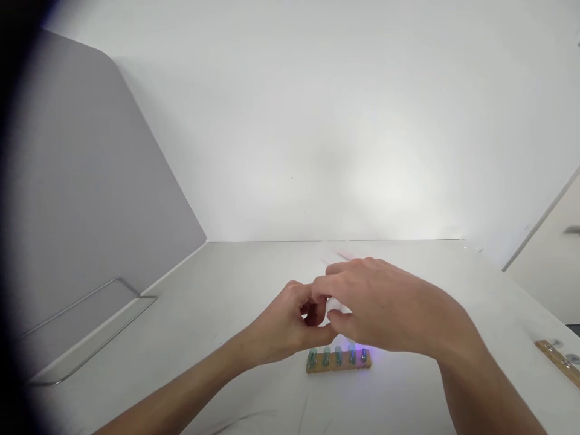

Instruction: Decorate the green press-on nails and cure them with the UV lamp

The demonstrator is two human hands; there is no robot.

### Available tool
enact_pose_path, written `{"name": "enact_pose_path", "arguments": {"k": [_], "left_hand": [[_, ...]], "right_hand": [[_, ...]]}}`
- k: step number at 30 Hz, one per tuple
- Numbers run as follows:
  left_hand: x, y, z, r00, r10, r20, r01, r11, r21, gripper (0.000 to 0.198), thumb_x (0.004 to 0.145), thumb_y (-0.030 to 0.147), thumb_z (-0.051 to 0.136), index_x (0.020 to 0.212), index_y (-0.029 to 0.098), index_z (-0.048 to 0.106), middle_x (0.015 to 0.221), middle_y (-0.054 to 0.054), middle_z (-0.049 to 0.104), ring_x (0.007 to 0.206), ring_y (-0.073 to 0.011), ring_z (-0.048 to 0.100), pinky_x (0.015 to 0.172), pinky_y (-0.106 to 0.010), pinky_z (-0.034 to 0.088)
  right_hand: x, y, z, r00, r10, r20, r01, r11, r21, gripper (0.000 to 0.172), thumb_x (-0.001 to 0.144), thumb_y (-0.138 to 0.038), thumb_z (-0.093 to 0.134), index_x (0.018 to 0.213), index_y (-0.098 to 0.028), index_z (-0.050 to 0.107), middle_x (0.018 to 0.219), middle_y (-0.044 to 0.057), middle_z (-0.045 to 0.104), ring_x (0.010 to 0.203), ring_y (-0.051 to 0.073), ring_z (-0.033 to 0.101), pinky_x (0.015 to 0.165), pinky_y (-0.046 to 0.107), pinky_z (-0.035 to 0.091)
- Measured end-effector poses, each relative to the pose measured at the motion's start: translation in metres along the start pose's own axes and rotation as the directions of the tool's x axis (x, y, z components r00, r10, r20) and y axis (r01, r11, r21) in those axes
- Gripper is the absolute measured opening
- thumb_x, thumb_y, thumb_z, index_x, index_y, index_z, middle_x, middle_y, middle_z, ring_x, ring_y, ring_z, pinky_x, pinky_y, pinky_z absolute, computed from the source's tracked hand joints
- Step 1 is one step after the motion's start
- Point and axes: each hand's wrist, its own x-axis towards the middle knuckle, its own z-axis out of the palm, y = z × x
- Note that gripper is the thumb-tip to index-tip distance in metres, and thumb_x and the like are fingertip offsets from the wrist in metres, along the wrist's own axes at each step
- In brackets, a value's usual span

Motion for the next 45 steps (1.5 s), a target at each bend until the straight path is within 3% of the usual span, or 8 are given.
{"name": "enact_pose_path", "arguments": {"k": [5, 14, 18, 25, 30, 37, 42, 45], "left_hand": [[0.001, 0.002, 0.001, 1.000, -0.026, -0.001, 0.026, 1.000, 0.011, 0.010, 0.079, 0.023, 0.068, 0.080, 0.021, 0.058, 0.052, 0.010, 0.032, 0.050, -0.0097, 0.029, 0.049, -0.026, 0.027], [0.001, 0.005, 0.003, 1.000, 0.003, -0.001, -0.003, 1.000, -0.013, 0.007, 0.077, 0.018, 0.067, 0.081, 0.022, 0.061, 0.052, 0.009, 0.028, 0.050, -0.0101, 0.027, 0.048, -0.026, 0.025], [-0.003, 0.003, 0.002, 1.000, -0.023, -0.016, 0.022, 1.000, -0.017, 0.009, 0.079, 0.023, 0.070, 0.082, 0.022, 0.060, 0.053, 0.010, 0.030, 0.050, -0.0099, 0.027, 0.049, -0.026, 0.025], [-0.003, 0.005, 0.003, 0.998, 0.041, -0.037, -0.039, 0.999, 0.037, 0.008, 0.078, 0.018, 0.066, 0.079, 0.021, 0.059, 0.052, 0.010, 0.027, 0.050, -0.0099, 0.026, 0.048, -0.026, 0.026], [-0.004, 0.003, 0.001, 0.999, 0.015, -0.047, -0.012, 0.998, 0.067, 0.005, 0.080, 0.021, 0.066, 0.083, 0.021, 0.062, 0.053, 0.010, 0.028, 0.050, -0.0099, 0.027, 0.049, -0.026, 0.026], [-0.002, -0.003, 0.000, 0.998, 0.058, -0.037, -0.057, 0.997, 0.049, 0.011, 0.075, 0.013, 0.064, 0.081, 0.022, 0.063, 0.052, 0.010, 0.026, 0.050, -0.0097, 0.025, 0.048, -0.024, 0.025], [-0.003, 0.000, 0.001, 0.999, -0.001, -0.048, 0.000, 1.000, -0.015, 0.007, 0.079, 0.020, 0.068, 0.082, 0.021, 0.061, 0.051, 0.010, 0.030, 0.050, -0.0099, 0.029, 0.049, -0.025, 0.027], [-0.003, 0.001, 0.002, 0.999, -0.018, -0.033, 0.016, 0.998, -0.056, 0.017, 0.079, 0.019, 0.068, 0.071, 0.020, 0.052, 0.051, 0.009, 0.031, 0.050, -0.0095, 0.029, 0.049, -0.025, 0.028]], "right_hand": [[-0.008, 0.011, -0.001, 0.999, 0.041, -0.018, -0.041, 0.999, 0.005, 0.024, 0.095, -0.021, 0.049, 0.095, -0.030, 0.071, 0.087, -0.003, 0.070, 0.084, 0.020, 0.063, 0.067, 0.032, 0.042], [-0.006, 0.008, -0.003, 1.000, -0.012, 0.010, 0.011, 0.997, 0.074, 0.027, 0.092, -0.015, 0.050, 0.097, -0.028, 0.072, 0.096, 0.000, 0.073, 0.086, 0.021, 0.064, 0.066, 0.032, 0.044], [-0.008, 0.017, -0.003, 0.999, 0.021, 0.031, -0.025, 0.993, 0.113, 0.025, 0.097, -0.025, 0.049, 0.102, -0.031, 0.073, 0.101, 0.000, 0.073, 0.091, 0.022, 0.065, 0.066, 0.031, 0.045], [-0.005, 0.009, -0.005, 0.999, -0.040, 0.027, 0.037, 0.993, 0.108, 0.031, 0.089, -0.012, 0.051, 0.100, -0.033, 0.072, 0.098, -0.004, 0.071, 0.085, 0.017, 0.063, 0.067, 0.029, 0.044], [-0.006, 0.012, -0.004, 1.000, 0.001, 0.008, -0.002, 0.996, 0.090, 0.025, 0.096, -0.021, 0.049, 0.100, -0.031, 0.072, 0.097, -0.002, 0.071, 0.088, 0.020, 0.063, 0.068, 0.031, 0.044], [0.001, 0.001, 0.002, 1.000, -0.012, 0.013, 0.012, 0.999, 0.030, 0.030, 0.088, -0.009, 0.048, 0.094, -0.028, 0.072, 0.091, 0.000, 0.069, 0.078, 0.019, 0.062, 0.062, 0.032, 0.041], [-0.006, 0.004, -0.001, 1.000, 0.009, -0.025, -0.008, 0.999, 0.042, 0.024, 0.095, -0.018, 0.048, 0.094, -0.026, 0.070, 0.094, 0.001, 0.071, 0.085, 0.021, 0.062, 0.066, 0.033, 0.042], [-0.004, 0.002, 0.000, 1.000, 0.010, -0.029, -0.009, 0.999, 0.035, 0.024, 0.094, -0.016, 0.048, 0.094, -0.026, 0.070, 0.092, 0.000, 0.070, 0.084, 0.020, 0.062, 0.066, 0.032, 0.042]]}}
